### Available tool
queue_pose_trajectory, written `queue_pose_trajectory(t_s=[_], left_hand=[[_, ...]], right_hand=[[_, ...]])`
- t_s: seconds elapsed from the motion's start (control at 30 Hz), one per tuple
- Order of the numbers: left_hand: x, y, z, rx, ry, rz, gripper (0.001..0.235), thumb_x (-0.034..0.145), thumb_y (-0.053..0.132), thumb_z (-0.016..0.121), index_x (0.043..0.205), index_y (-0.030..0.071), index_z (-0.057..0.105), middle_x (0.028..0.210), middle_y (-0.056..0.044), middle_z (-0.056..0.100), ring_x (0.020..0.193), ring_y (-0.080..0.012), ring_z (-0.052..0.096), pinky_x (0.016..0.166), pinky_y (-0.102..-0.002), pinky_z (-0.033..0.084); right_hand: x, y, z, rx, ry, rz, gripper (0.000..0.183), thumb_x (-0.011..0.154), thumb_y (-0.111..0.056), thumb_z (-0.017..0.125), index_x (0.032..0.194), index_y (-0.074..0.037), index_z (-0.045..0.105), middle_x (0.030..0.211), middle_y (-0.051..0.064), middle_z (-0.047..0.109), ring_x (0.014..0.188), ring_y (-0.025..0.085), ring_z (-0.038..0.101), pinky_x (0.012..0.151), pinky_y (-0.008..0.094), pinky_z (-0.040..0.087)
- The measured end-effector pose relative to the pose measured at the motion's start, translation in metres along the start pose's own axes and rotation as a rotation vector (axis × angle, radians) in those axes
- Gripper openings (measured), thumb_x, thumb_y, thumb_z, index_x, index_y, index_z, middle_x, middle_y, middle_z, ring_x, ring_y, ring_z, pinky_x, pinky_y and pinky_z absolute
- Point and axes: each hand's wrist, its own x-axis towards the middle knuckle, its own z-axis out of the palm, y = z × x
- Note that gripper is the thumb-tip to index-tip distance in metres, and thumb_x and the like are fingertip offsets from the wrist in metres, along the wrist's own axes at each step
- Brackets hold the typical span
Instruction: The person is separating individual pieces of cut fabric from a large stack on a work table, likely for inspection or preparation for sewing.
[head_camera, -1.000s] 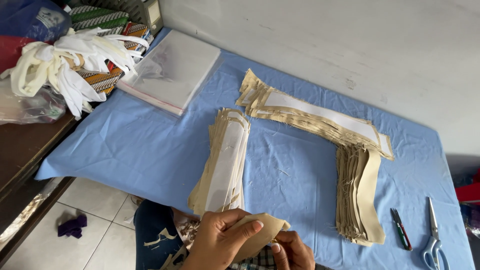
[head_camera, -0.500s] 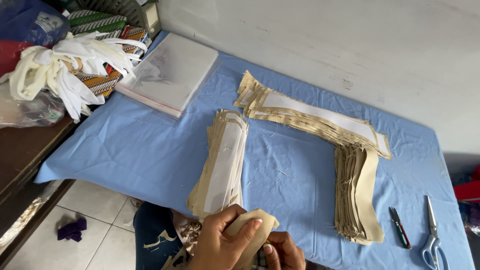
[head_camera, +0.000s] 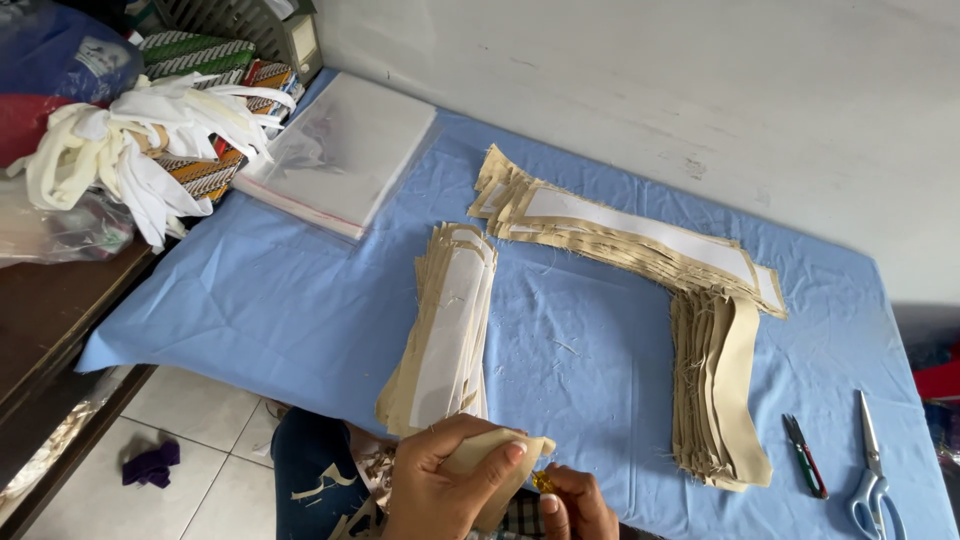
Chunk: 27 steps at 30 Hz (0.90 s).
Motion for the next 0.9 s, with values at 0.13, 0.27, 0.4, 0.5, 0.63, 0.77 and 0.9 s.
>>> queue_pose_trajectory(t_s=[0.13,0.27,0.4,0.5,0.63,0.77,0.9], left_hand=[[-0.002,-0.015,0.000,0.062,0.061,-0.160,0.021,0.074,0.024,0.091,0.069,0.004,0.086,0.054,0.000,0.068,0.054,-0.0112,0.060,0.053,-0.026,0.049],[-0.007,-0.023,0.001,0.017,0.072,-0.276,0.033,0.076,0.021,0.094,0.057,0.001,0.075,0.048,0.001,0.046,0.050,-0.0114,0.044,0.050,-0.028,0.037],[-0.009,-0.028,0.001,0.017,0.007,-0.273,0.033,0.076,0.023,0.094,0.060,0.004,0.074,0.051,0.002,0.046,0.052,-0.0111,0.044,0.050,-0.028,0.038],[-0.008,-0.031,-0.001,-0.011,-0.034,-0.326,0.031,0.077,0.022,0.094,0.062,0.004,0.075,0.054,0.001,0.046,0.054,-0.0114,0.043,0.051,-0.029,0.037],[-0.009,-0.027,-0.003,-0.051,-0.032,-0.341,0.030,0.079,0.021,0.091,0.064,0.001,0.075,0.055,-0.001,0.051,0.056,-0.0124,0.049,0.056,-0.029,0.041],[-0.010,-0.043,-0.008,0.008,0.075,-0.269,0.042,0.077,0.031,0.092,0.056,0.005,0.066,0.052,0.003,0.037,0.052,-0.0123,0.039,0.051,-0.030,0.031],[-0.009,-0.038,-0.008,-0.016,0.132,-0.301,0.029,0.076,0.024,0.091,0.063,0.000,0.081,0.050,0.001,0.049,0.052,-0.0125,0.048,0.050,-0.029,0.041]], right_hand=[[-0.005,0.011,0.007,-0.029,0.096,-0.018,0.037,0.091,-0.048,0.060,0.096,-0.014,0.076,0.073,-0.001,0.081,0.056,0.004,0.067,0.054,0.019,0.052],[-0.008,0.027,0.021,0.044,0.193,-0.153,0.036,0.094,-0.046,0.060,0.093,-0.012,0.072,0.073,-0.002,0.074,0.053,0.002,0.059,0.051,0.018,0.048],[-0.011,0.000,0.028,0.184,0.210,-0.077,0.035,0.094,-0.043,0.058,0.087,-0.010,0.067,0.053,-0.002,0.057,0.044,0.002,0.040,0.042,0.020,0.036],[-0.009,-0.011,0.032,0.163,0.233,-0.082,0.035,0.093,-0.045,0.055,0.082,-0.013,0.064,0.047,-0.004,0.052,0.040,0.003,0.036,0.037,0.021,0.033],[-0.008,-0.010,0.030,0.121,0.195,-0.141,0.034,0.095,-0.044,0.055,0.088,-0.013,0.067,0.050,-0.005,0.056,0.041,0.001,0.038,0.039,0.020,0.034],[-0.006,0.000,0.026,0.089,0.174,-0.206,0.039,0.095,-0.048,0.060,0.089,-0.012,0.071,0.064,-0.001,0.071,0.044,0.000,0.051,0.045,0.015,0.043],[-0.004,0.002,0.032,0.128,0.195,-0.195,0.038,0.095,-0.045,0.059,0.084,-0.009,0.066,0.063,0.000,0.067,0.045,0.002,0.047,0.046,0.018,0.042]])
